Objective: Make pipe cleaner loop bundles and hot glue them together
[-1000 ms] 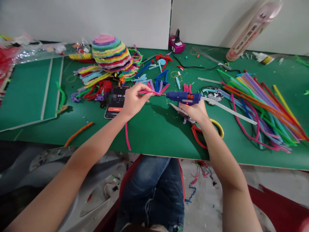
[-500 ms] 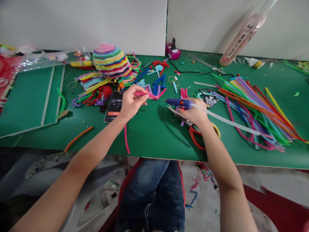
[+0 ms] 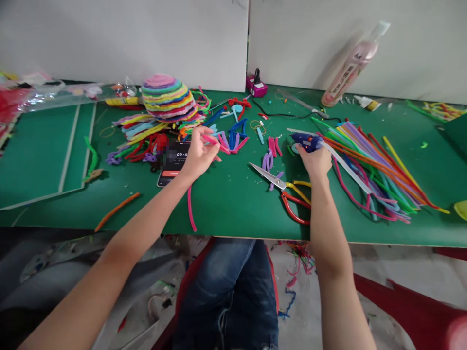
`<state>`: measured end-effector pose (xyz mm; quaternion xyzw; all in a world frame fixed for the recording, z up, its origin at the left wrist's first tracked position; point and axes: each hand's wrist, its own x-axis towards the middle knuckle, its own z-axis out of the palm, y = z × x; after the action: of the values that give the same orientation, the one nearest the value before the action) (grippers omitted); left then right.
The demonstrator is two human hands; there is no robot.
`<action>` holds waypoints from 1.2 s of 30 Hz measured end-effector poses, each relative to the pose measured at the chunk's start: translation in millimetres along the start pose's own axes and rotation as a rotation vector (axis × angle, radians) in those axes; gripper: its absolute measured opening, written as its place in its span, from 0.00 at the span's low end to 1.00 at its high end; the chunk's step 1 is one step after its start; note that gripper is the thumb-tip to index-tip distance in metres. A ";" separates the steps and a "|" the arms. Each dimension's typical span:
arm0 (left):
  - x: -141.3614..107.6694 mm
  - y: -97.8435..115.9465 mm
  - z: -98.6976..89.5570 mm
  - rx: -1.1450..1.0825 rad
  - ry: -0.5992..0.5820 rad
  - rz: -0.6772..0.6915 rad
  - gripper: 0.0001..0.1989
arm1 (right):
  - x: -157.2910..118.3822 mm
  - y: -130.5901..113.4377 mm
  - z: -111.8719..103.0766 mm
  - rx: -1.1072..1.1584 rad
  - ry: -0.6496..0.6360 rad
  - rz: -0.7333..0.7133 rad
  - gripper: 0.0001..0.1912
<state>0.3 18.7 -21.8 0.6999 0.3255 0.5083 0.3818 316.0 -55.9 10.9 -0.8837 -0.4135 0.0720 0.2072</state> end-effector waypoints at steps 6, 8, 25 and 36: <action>5.5 2.3 -6.8 -0.013 0.037 -0.058 0.13 | -15.5 -1.6 -19.8 0.015 -0.004 0.070 0.30; 7.4 1.1 -9.4 -0.014 0.057 -0.070 0.10 | -21.1 1.6 -24.5 0.003 0.016 -0.031 0.29; 7.0 3.2 -8.5 0.005 -0.003 -0.036 0.09 | -5.7 -16.6 -15.7 -0.060 0.066 -0.201 0.18; 7.3 3.9 -10.5 0.044 -0.003 -0.016 0.09 | -11.2 -29.5 -8.2 -0.288 -0.039 -0.207 0.23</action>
<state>-7.6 25.0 -13.0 0.7063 0.3417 0.4968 0.3709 290.6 -50.0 30.4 -0.8554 -0.5122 0.0075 0.0770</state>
